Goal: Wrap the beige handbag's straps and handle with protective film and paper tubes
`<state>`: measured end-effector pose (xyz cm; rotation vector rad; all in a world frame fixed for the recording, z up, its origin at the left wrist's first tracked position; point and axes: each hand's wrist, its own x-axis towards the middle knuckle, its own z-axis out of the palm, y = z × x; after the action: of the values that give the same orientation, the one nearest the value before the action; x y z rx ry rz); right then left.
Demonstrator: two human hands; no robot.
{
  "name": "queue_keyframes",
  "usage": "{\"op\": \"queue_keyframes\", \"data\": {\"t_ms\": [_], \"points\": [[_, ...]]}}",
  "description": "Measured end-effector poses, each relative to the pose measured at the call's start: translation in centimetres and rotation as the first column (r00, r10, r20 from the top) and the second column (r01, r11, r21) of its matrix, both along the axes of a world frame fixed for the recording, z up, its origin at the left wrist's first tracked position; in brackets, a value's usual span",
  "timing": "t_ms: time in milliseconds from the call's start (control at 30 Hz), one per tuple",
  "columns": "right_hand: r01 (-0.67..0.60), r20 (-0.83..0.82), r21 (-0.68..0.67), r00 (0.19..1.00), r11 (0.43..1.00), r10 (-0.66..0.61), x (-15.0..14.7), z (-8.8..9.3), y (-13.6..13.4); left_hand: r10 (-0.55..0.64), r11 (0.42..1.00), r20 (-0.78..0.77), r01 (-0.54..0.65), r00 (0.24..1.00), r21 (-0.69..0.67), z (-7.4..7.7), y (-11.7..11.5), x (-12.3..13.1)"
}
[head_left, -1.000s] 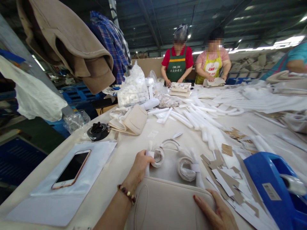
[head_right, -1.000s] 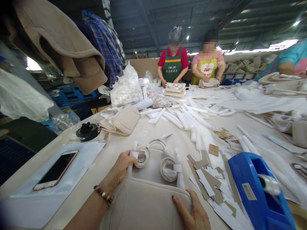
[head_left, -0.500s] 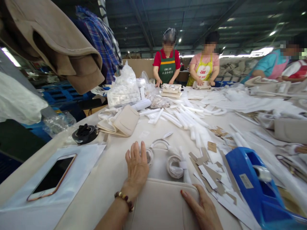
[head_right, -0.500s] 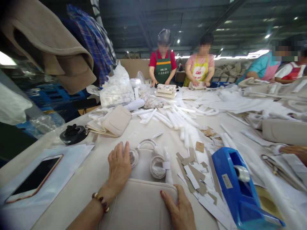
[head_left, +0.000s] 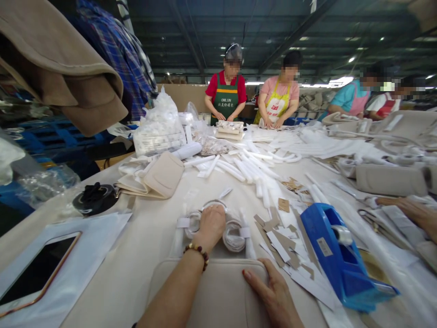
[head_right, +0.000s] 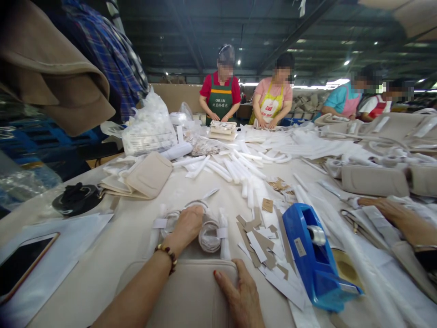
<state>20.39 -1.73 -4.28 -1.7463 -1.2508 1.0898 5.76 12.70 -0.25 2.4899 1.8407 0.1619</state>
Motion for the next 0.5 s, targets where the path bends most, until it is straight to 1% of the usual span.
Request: {"op": "queue_keyframes", "data": {"t_ms": [100, 233, 367, 500], "points": [[0.008, -0.064, 0.008, 0.998, 1.000, -0.008, 0.0, -0.1, -0.1, -0.009, 0.998, -0.045, 0.006, 0.999, -0.070, -0.2, 1.2, -0.1], [0.003, -0.097, 0.011, 0.995, 1.000, -0.002, -0.1, 0.2, -0.1, -0.041, 0.988, -0.078, 0.030, 0.996, -0.148, -1.2, 2.6, -0.3], [0.018, -0.022, 0.022, 1.000, 1.000, -0.018, -0.2, -0.1, 0.0, -0.075, 0.975, -0.089, 0.054, 0.993, -0.217, -2.3, 3.3, -0.7], [0.020, 0.057, 0.032, 0.998, 0.999, -0.022, -0.3, -1.5, 0.0, -0.103, 0.972, -0.109, 0.077, 0.989, -0.221, -2.8, 3.5, -0.9]]}}
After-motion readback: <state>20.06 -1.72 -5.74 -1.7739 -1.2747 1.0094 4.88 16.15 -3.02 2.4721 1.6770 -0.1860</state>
